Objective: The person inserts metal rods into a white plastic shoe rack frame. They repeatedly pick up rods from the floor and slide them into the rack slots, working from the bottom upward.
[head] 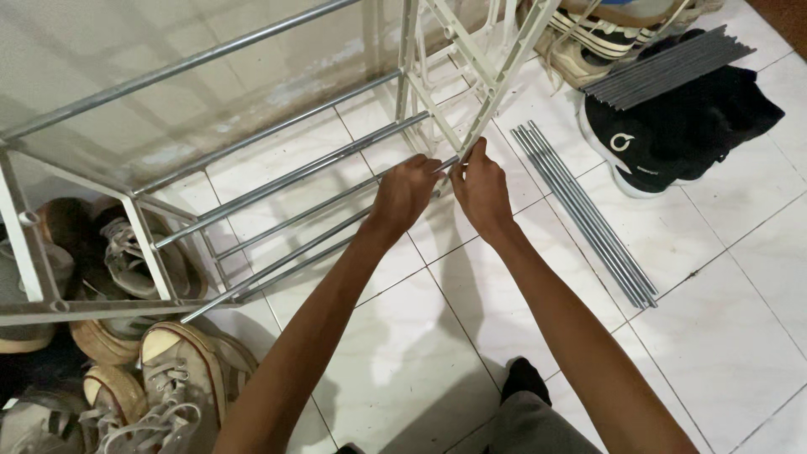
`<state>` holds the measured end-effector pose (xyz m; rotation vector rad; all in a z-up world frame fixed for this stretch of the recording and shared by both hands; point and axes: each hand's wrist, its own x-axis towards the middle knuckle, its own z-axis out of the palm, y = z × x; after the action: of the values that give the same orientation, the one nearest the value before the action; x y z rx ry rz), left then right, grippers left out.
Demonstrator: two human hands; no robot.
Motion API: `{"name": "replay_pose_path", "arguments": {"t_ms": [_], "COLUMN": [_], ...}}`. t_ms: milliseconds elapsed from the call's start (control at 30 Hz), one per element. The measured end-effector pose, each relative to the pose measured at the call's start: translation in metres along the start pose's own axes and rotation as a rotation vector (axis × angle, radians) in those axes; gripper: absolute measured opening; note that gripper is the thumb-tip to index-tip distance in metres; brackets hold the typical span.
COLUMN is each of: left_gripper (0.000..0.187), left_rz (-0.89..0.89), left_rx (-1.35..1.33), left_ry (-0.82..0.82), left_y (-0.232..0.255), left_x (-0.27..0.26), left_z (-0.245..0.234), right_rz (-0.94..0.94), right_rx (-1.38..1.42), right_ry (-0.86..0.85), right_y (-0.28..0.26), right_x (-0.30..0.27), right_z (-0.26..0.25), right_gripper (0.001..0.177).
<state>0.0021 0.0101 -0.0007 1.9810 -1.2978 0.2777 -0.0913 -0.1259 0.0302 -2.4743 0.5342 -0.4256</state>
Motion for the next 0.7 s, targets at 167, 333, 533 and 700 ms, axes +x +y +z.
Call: {"name": "replay_pose_path", "arguments": {"t_ms": [167,333,533,700], "left_gripper": [0.012,0.018,0.010,0.017], "left_rz": [0.018,0.022,-0.180,-0.617], "left_rx": [0.196,0.124,-0.176,-0.752], "left_ry": [0.001,-0.009,-0.090,-0.338], "left_y": [0.002,0.005,-0.003,-0.025], "left_x": [-0.012,-0.009,0.004,0.017], "left_z": [0.009,0.011,-0.003,-0.008], "right_rz": [-0.031,0.007,-0.020,0.038], "right_rx": [0.042,-0.011,0.045,0.064], "right_ry": [-0.006,0.029,0.017,-0.034], "right_y": [0.004,0.003,0.003,-0.005], "right_x": [-0.003,0.000,-0.001,-0.003], "right_z": [0.001,0.005,0.004,-0.003], "right_gripper": [0.032,0.033,0.035,0.030]}}
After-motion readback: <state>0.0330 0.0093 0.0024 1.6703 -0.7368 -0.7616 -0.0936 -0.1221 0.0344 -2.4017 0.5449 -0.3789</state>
